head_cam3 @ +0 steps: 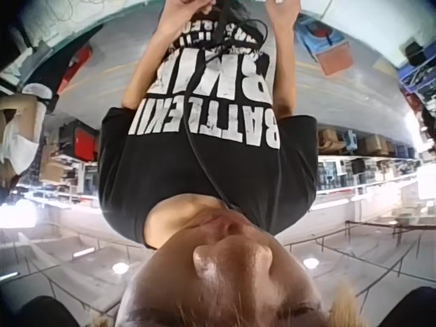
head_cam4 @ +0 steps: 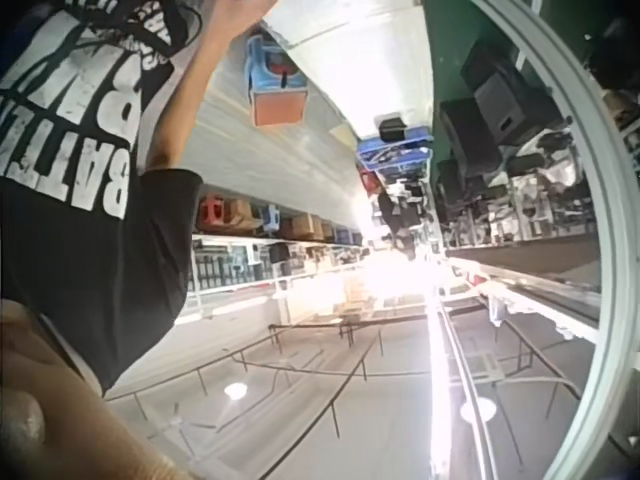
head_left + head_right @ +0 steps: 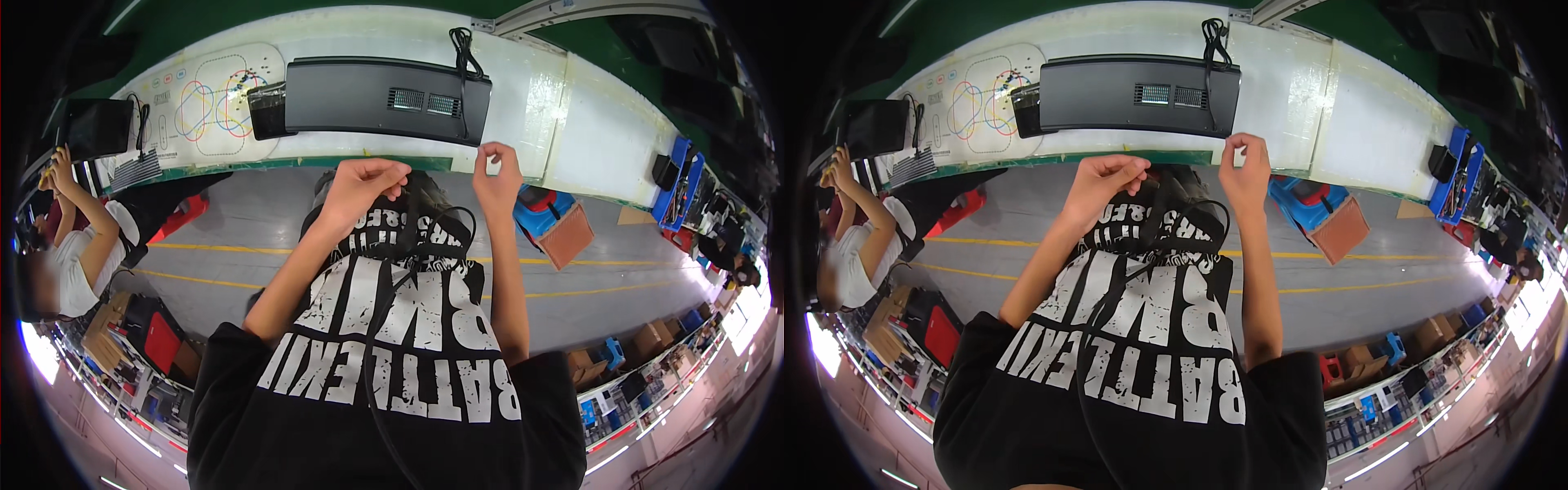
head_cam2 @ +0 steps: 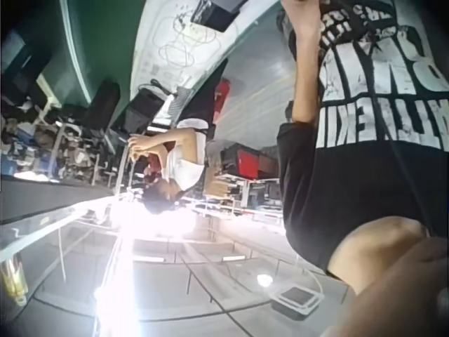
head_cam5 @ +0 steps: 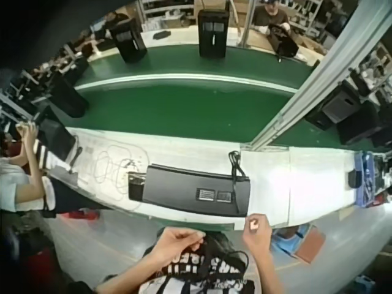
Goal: Assembling electronic casings and components on a factory production line.
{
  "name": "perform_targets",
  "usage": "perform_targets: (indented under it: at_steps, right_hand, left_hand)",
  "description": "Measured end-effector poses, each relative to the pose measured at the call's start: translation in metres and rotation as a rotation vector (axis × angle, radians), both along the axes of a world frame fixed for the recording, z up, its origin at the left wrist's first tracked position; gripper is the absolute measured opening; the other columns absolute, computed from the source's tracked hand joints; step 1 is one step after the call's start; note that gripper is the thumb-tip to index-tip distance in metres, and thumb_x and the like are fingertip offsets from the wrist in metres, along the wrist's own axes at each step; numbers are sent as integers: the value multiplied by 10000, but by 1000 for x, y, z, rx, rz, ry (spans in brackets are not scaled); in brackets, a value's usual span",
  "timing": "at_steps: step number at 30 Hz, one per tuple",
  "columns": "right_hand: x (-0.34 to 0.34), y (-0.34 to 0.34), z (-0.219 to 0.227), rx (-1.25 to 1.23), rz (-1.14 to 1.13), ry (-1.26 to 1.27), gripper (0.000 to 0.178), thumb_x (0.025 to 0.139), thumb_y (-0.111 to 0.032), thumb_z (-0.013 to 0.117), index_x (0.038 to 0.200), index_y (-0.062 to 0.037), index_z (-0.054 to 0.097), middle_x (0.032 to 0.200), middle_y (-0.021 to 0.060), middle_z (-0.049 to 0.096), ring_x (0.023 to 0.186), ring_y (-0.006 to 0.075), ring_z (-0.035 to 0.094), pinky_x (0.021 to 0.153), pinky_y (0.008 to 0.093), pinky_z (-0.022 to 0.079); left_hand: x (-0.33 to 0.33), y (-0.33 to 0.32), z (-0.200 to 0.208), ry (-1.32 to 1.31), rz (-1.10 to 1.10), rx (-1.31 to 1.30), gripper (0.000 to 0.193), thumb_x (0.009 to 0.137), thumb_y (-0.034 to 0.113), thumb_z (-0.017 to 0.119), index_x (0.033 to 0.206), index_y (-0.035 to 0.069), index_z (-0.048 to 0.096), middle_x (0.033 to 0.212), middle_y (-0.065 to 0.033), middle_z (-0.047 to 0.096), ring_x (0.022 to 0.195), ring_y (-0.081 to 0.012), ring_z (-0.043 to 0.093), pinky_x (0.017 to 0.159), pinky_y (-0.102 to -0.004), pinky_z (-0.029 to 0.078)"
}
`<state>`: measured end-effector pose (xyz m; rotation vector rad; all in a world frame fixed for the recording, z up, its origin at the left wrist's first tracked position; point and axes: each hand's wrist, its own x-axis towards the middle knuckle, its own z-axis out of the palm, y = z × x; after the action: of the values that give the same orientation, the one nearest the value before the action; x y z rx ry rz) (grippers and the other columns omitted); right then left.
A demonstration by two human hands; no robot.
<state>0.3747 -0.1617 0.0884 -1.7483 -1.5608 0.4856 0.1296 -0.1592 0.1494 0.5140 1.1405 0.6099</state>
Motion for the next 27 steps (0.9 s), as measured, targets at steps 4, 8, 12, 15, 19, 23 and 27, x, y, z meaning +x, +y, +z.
perform_targets:
  at_steps: [4,8,12,15,19,23,27]
  right_hand:
    - [-4,9,-20,10,91,-48,122,816,21,643,885,-23,553,822,83,615,721,223,569,670,320,476]
    - [-9,14,-25,3,137,-151,122,807,34,623,872,-7,529,828,117,600,754,270,592,672,355,483]
    - [-19,13,-16,-54,72,-240,120,801,25,614,838,-1,502,792,136,584,724,284,583,652,379,479]
    - [-24,19,-11,-88,49,-242,125,786,23,610,827,0,495,745,143,571,679,298,581,619,394,474]
    - [-25,29,-6,-162,55,-341,140,761,19,618,831,6,497,742,159,587,658,311,594,595,390,475]
    - [-16,35,-1,-378,5,-174,196,726,28,636,890,23,527,800,168,621,690,310,629,624,386,498]
    - [1,35,-16,-405,-129,56,281,704,25,680,952,37,549,841,156,642,757,281,670,663,354,522]
  left_hand:
    - [-5,-4,-2,-8,34,-9,226,914,146,653,1006,-57,694,822,-68,665,695,-103,585,657,-247,488]
    - [-4,-6,-6,2,69,-31,226,912,150,657,995,-57,693,822,-69,665,696,-106,589,659,-247,492]
    - [-7,-8,-8,1,64,-22,231,919,153,649,1013,-55,687,839,-67,668,708,-106,597,669,-245,500]
    - [-9,-9,-12,2,62,-13,236,926,154,639,1037,-50,684,856,-62,671,720,-101,602,677,-242,506]
    - [-11,-7,-14,10,66,-16,239,921,163,648,1036,-43,686,854,-58,674,720,-97,606,681,-243,507]
    - [-14,-3,-16,2,65,-20,245,919,171,652,1039,-40,685,855,-57,675,720,-99,606,689,-242,507]
    - [-16,-2,-19,-29,109,-35,254,919,177,651,1049,-39,683,863,-54,673,720,-104,606,695,-236,502]
